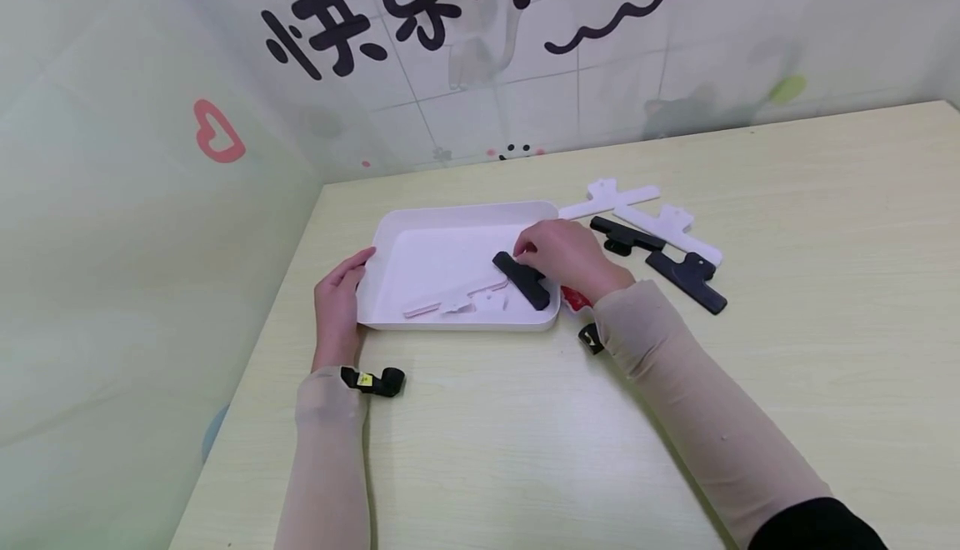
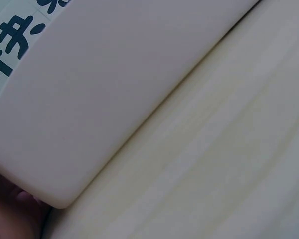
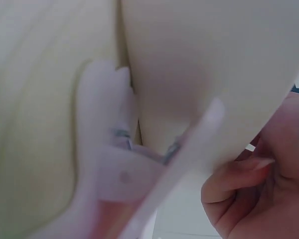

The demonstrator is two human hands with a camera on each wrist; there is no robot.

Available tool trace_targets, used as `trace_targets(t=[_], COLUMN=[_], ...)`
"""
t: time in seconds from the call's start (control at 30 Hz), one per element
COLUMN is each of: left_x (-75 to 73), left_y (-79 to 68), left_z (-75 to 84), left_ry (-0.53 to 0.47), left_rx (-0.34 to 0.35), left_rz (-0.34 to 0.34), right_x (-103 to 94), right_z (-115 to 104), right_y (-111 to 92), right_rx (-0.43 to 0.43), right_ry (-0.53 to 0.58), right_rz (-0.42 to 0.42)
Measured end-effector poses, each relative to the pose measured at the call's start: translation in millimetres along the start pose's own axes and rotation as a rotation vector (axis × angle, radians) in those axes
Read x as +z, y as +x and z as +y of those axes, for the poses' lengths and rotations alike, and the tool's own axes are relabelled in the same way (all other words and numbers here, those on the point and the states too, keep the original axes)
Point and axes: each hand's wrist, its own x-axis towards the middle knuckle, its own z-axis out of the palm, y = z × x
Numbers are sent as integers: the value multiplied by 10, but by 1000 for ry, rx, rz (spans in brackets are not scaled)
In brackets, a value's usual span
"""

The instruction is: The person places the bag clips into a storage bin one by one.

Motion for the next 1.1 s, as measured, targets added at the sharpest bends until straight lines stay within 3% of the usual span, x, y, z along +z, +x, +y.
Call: trace_targets(t=[0.4,1.1], left_x=[6,11], left_y=[3,1], left_z=[-1,8], left_ry=[12,8], left_rx=[-4,-4], left_rz=[-4,-4], right_x=[6,-3], right_z=[27,40], right_y=[-21,26], right_rx=[-33,-1], right_ry=[-10,17], right_rz=[-35,-78])
